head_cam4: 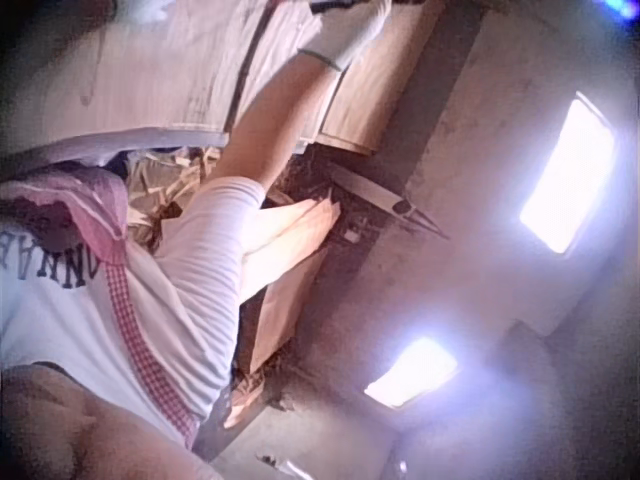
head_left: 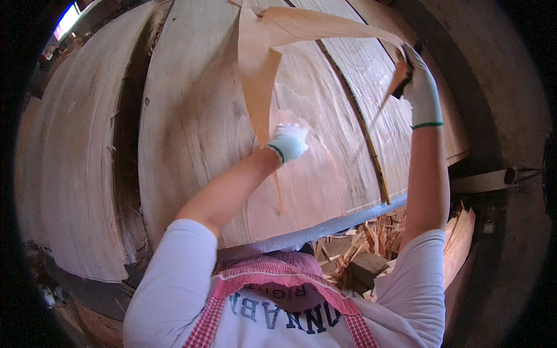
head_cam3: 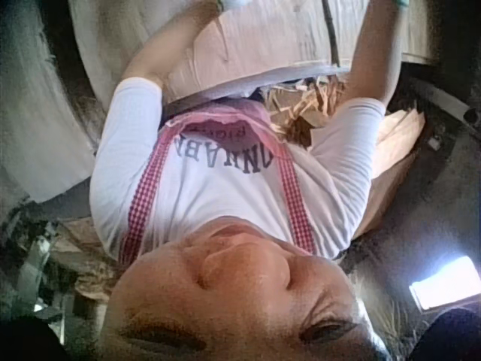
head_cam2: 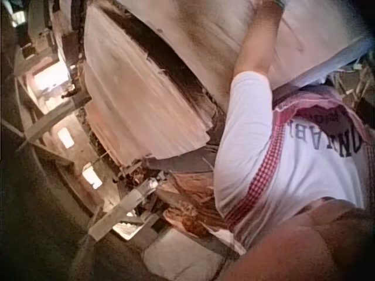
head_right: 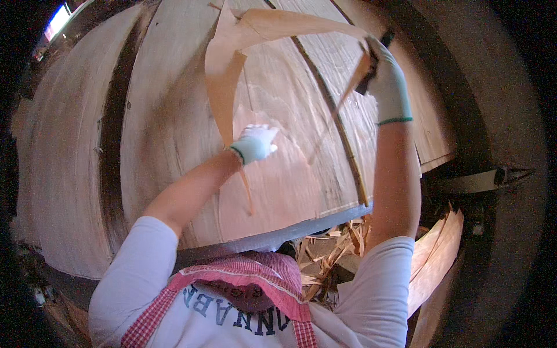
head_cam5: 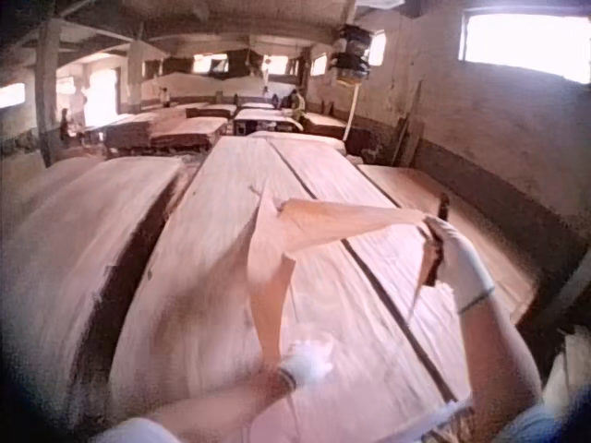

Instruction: The person applies adhesive tape to join wood veneer sheets together, using a knife to trim excess tape and wood strips. They handle veneer sheets, move them into position on a workbench, and use a long wooden pole to push materials.

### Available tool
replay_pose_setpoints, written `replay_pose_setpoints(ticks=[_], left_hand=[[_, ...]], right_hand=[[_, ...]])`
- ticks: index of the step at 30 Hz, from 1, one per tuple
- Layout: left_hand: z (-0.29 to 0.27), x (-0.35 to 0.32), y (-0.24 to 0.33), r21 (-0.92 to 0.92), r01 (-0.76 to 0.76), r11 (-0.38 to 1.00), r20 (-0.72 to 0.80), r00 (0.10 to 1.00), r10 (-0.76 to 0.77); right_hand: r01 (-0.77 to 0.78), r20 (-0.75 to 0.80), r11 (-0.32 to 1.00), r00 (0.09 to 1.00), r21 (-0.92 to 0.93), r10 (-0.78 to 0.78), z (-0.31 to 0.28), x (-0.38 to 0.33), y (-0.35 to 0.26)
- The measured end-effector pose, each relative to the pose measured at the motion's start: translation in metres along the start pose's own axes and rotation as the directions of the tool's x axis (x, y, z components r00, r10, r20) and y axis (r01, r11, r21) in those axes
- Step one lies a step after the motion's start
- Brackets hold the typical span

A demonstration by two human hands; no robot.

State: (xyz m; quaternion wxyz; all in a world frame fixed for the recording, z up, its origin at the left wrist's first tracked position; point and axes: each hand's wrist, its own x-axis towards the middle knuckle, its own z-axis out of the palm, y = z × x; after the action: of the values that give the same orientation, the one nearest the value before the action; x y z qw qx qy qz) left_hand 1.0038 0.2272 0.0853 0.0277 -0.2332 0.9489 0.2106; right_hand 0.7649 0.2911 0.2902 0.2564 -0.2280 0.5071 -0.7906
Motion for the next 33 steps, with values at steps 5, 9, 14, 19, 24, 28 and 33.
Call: replay_pose_setpoints(ticks=[5, 9, 14, 19, 24, 28, 33], left_hand=[[-0.067, -0.070, 0.152, -0.550, -0.560, 0.620, -0.259, 0.820, 0.510], [-0.042, -0.100, 0.190, -0.709, -0.323, 0.627, -0.295, 0.943, 0.153], [0.042, -0.082, 0.214, -0.891, 0.049, 0.452, -0.102, 0.947, -0.303], [0.075, -0.075, 0.247, -0.901, 0.172, 0.399, 0.007, 0.924, -0.383], [0.103, -0.070, 0.262, -0.895, 0.216, 0.390, 0.050, 0.918, -0.394], [0.120, -0.063, 0.274, -0.848, 0.220, 0.482, 0.047, 0.937, -0.345], [0.133, -0.052, 0.285, -0.775, 0.202, 0.598, 0.029, 0.958, -0.287]], right_hand=[[-0.174, 0.169, 0.949, 0.960, -0.265, 0.223, -0.239, 0.083, -0.045], [-0.118, 0.002, 0.819, 0.990, -0.562, 0.143, -0.307, 0.081, -0.048], [0.275, 0.258, 0.044, 0.938, -0.960, -0.231, -0.419, 0.158, -0.058], [0.320, 0.274, 0.039, 0.862, -0.947, -0.426, -0.452, 0.092, -0.074], [-0.265, -0.186, 0.368, 0.953, -0.891, 0.237, -0.539, -0.074, -0.036], [-0.536, -0.350, 0.330, 0.804, -0.777, 0.481, -0.622, -0.143, 0.038], [-0.562, -0.166, 0.592, 0.791, -0.578, 0.589, -0.626, -0.148, 0.080]])
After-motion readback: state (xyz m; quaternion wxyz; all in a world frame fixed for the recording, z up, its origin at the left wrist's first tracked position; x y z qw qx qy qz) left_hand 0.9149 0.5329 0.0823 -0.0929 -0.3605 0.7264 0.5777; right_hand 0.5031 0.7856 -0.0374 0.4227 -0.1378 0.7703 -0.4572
